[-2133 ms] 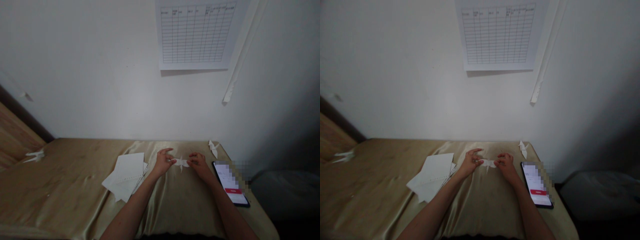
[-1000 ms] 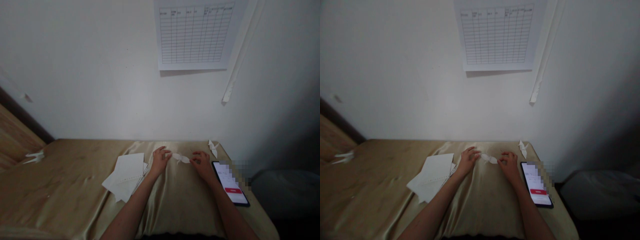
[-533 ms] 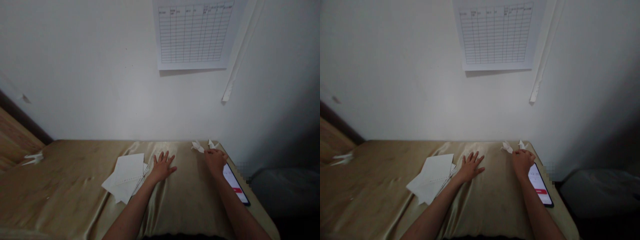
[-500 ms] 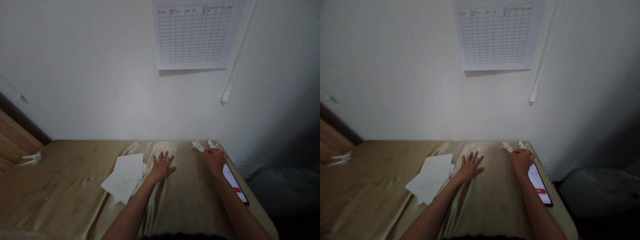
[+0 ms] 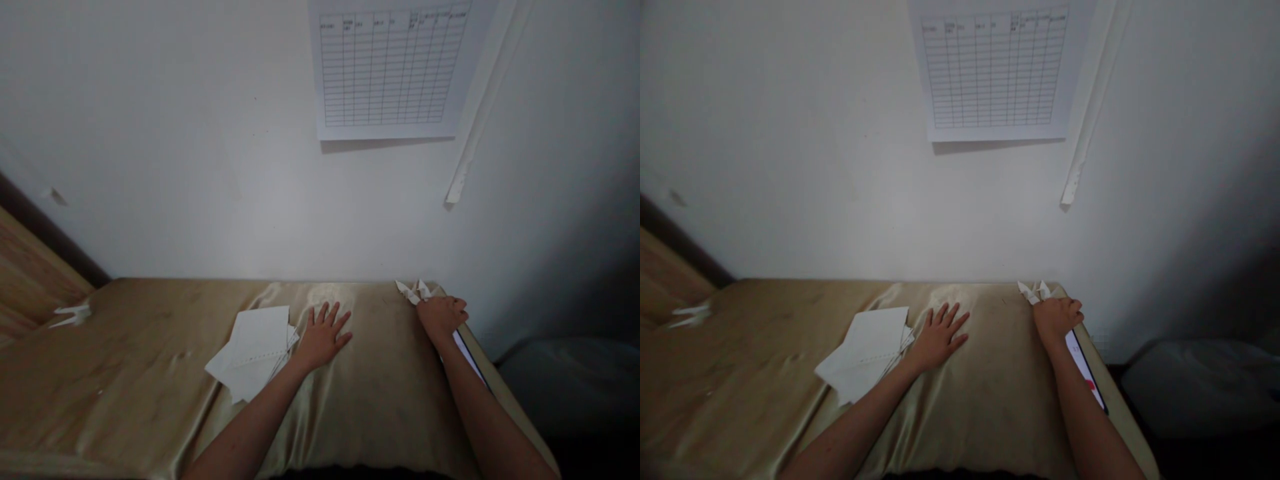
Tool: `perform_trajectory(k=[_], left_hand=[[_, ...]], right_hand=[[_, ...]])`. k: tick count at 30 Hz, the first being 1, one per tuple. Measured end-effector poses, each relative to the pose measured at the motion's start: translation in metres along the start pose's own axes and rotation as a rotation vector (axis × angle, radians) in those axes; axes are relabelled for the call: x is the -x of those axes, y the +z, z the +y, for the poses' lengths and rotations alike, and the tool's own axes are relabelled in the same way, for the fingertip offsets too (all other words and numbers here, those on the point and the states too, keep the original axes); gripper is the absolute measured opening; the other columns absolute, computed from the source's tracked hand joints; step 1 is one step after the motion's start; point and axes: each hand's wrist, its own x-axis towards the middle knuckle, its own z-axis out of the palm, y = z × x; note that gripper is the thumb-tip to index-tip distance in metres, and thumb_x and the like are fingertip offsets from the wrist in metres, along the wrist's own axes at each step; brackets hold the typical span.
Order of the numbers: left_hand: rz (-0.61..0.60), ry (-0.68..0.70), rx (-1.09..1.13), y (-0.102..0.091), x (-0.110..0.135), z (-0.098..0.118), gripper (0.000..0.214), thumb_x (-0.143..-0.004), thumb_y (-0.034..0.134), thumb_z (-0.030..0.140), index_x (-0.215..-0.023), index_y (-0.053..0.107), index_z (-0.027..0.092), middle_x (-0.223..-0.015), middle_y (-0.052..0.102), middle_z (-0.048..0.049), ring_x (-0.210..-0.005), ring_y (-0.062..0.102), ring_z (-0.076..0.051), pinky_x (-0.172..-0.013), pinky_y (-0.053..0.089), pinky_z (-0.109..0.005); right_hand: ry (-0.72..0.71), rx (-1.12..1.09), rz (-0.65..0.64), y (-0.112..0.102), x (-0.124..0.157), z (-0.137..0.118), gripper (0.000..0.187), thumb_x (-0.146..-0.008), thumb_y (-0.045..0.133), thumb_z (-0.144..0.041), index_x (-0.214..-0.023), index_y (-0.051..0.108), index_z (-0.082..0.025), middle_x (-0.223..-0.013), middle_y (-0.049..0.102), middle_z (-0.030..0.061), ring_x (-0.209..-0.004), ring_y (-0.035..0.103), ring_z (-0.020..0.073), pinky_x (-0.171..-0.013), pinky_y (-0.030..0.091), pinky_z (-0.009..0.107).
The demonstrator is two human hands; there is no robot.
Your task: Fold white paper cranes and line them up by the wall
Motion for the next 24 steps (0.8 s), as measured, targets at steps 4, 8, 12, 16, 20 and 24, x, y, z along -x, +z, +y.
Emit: perform_trajectory(k=[4,8,12,16,20,24], left_hand=[[-0.016,0.006,0.008,-0.003,-0.001,-0.003,0.053,-0.098,0.038,0.059,-0.149,0.033,0.046,-0.163,0.026,0.0006,-0.151,0.019,-0.034,-0.118,0.01,-0.064],[-0.008,0.01,0.018,-0.004,0.0,-0.003,0.052,-0.098,0.04,0.057,-0.148,0.034,0.047,-0.163,0.027,0.0014,-0.151,0.02,-0.033,-0.118,0.012,-0.063],[0.004,0.012,0.018,-0.004,0.001,-0.003,0.052,-0.098,0.04,0.057,-0.148,0.035,0.046,-0.163,0.028,0.001,-0.151,0.02,-0.033,-0.118,0.012,-0.063],[0.005,0.02,0.001,-0.002,0.001,-0.004,0.052,-0.098,0.038,0.057,-0.149,0.034,0.046,-0.163,0.027,0.0008,-0.151,0.019,-0.032,-0.119,0.011,-0.062],[0.01,0.021,0.0,-0.001,0.001,-0.004,0.053,-0.098,0.037,0.058,-0.149,0.033,0.046,-0.163,0.026,0.0007,-0.151,0.019,-0.033,-0.118,0.011,-0.063],[0.02,0.018,0.023,-0.002,0.001,-0.003,0.051,-0.098,0.04,0.055,-0.148,0.036,0.045,-0.162,0.029,0.0002,-0.15,0.021,-0.034,-0.118,0.012,-0.064]], right_hand=[[-0.011,0.06,0.083,-0.001,-0.003,0.003,0.036,-0.086,0.05,-0.034,-0.094,0.074,-0.008,-0.109,0.064,0.0267,-0.111,0.047,0.0399,-0.085,0.036,0.05],[-0.006,0.082,0.049,0.002,-0.006,0.006,0.041,-0.089,0.049,-0.04,-0.093,0.075,-0.008,-0.111,0.064,0.0276,-0.111,0.048,0.0399,-0.085,0.036,0.051],[0.002,0.067,-0.012,0.005,-0.009,0.006,0.048,-0.089,0.05,-0.049,-0.093,0.075,-0.008,-0.111,0.064,0.0283,-0.112,0.048,0.0403,-0.086,0.036,0.052],[0.021,0.068,-0.036,0.0,-0.009,0.004,0.05,-0.088,0.051,-0.051,-0.097,0.074,-0.006,-0.116,0.061,0.0288,-0.114,0.047,0.0407,-0.088,0.036,0.053],[-0.017,0.072,0.012,-0.013,-0.001,-0.002,0.045,-0.087,0.054,-0.044,-0.099,0.072,-0.004,-0.114,0.06,0.0289,-0.113,0.048,0.0409,-0.088,0.037,0.051],[-0.194,-0.006,0.025,-0.023,0.013,-0.015,0.034,-0.087,0.053,-0.036,-0.1,0.071,-0.009,-0.112,0.061,0.0263,-0.113,0.049,0.0406,-0.085,0.04,0.049]])
